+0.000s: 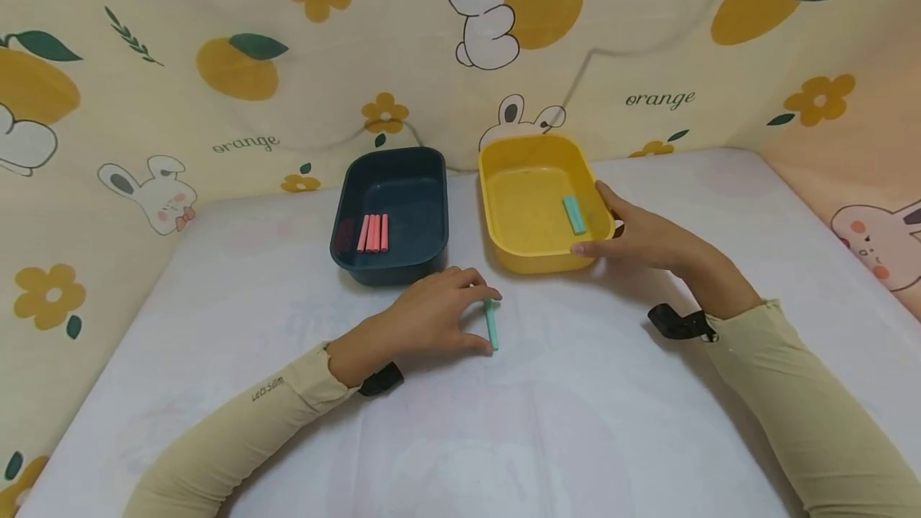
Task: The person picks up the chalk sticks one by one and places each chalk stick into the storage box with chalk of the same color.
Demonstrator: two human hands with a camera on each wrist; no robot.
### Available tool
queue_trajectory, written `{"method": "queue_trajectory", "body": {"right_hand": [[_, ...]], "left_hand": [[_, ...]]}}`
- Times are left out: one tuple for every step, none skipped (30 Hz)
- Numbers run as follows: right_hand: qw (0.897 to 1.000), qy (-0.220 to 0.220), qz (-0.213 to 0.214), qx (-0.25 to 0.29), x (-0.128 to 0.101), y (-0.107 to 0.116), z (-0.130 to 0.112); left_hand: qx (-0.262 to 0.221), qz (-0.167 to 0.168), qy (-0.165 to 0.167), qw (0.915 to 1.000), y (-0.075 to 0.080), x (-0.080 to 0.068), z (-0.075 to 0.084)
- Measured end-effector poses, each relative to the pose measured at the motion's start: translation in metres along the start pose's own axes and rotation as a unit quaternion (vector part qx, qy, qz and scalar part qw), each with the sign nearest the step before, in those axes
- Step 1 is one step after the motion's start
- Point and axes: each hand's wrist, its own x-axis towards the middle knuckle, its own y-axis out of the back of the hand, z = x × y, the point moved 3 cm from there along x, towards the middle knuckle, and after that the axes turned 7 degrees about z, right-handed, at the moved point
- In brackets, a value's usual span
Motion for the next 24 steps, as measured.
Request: {"method": "queue_trajectory", "body": {"right_hand": [[1.0,0.0,0.0,0.001,0.0001,0.0001,0.0004],[1.0,0.0,0.0,0.001,0.0002,0.0002,0.0008],[1.0,0.001,0.0,0.002,0.0003,0.0003,0.001],[1.0,0.001,0.0,0.003,0.0003,0.0005,0.0013],[1.0,0.001,0.0,0.003,0.0004,0.0006,0.0016],[1.0,0.001,0.0,0.002,0.0005,0.0008,0.0019],[1.0,0.002,0.001,0.002,0.0005,0.0009,0.0019],[1.0,0.002,0.001,0.002,0.0005,0.001,0.0018],[1.0,0.002,0.001,0.001,0.0005,0.0011,0.0017],[1.0,0.002,0.0,0.001,0.0004,0.0011,0.0015],[1.0,0.002,0.0,0.002,0.0004,0.001,0.0013],[1.0,0.001,-0.001,0.002,0.0003,0.001,0.001],[1.0,0.002,-0.001,0.003,0.0002,0.0009,0.0006],[1.0,0.002,-0.002,0.003,0.0002,0.0009,0.0002],[1.0,0.001,-0.002,0.004,0.0003,0.0009,0.0],[1.0,0.001,-0.002,0.003,0.0004,0.0008,0.0],[1.0,0.001,-0.002,0.002,0.0005,0.0008,0.0001],[1.0,0.0,-0.002,0.001,0.0006,0.0007,0.0001],[1.0,0.001,-0.001,0.0,0.0007,0.0007,0.0],[1.0,0.001,-0.001,0.0,0.0007,0.0006,0.0],[1.0,0.001,-0.001,-0.001,0.0007,0.0006,0.0001],[1.0,0.001,-0.001,0.0,0.0004,0.0005,0.0001],[1.0,0.002,-0.002,0.002,0.0,0.0004,0.0001],[1.0,0.002,-0.002,0.004,-0.0005,0.0,-0.0001]], "left_hand": [[0.004,0.001,-0.002,1.0,-0.0003,0.0001,0.0001],[0.006,0.001,-0.002,1.0,-0.0005,0.0002,0.0],[0.011,0.001,-0.003,0.9999,-0.0007,0.0003,-0.0001],[0.015,0.0,-0.003,0.9999,-0.0011,0.0005,-0.0005],[0.019,-0.001,-0.002,0.9998,-0.0017,0.0007,-0.0011],[0.022,-0.004,-0.001,0.9997,-0.0022,0.001,-0.0015],[0.025,-0.007,0.001,0.9997,-0.0026,0.0013,-0.0019],[0.026,-0.01,0.004,0.9996,-0.0031,0.0016,-0.0024],[0.029,-0.013,0.007,0.9995,-0.0034,0.0019,-0.0027],[0.029,-0.017,0.012,0.9994,-0.004,0.0021,-0.0031],[0.031,-0.021,0.016,0.9992,-0.0043,0.0021,-0.0034],[0.034,-0.023,0.019,0.999,-0.0044,0.0021,-0.0034],[0.042,-0.026,0.021,0.9986,-0.0046,0.0019,-0.0034],[0.052,-0.03,0.022,0.998,-0.005,0.0017,-0.0033],[0.065,-0.033,0.021,0.9971,-0.0051,0.0011,-0.0028],[0.078,-0.035,0.02,0.9962,-0.0054,0.0005,-0.0022],[0.092,-0.038,0.016,0.9949,-0.0055,0.0,-0.0013],[0.108,-0.04,0.012,0.9933,-0.0057,-0.0006,-0.0004],[0.122,-0.041,0.008,0.9917,-0.0059,-0.0011,0.0005],[0.132,-0.041,0.006,0.9904,-0.006,-0.0016,0.0013],[0.14,-0.04,0.002,0.9893,-0.006,-0.0019,0.0021],[0.146,-0.039,0.001,0.9885,-0.0061,-0.0021,0.0025],[0.15,-0.039,0.0,0.9879,-0.0063,-0.0022,0.0029],[0.152,-0.039,-0.001,0.9876,-0.0067,-0.0022,0.003]]}}
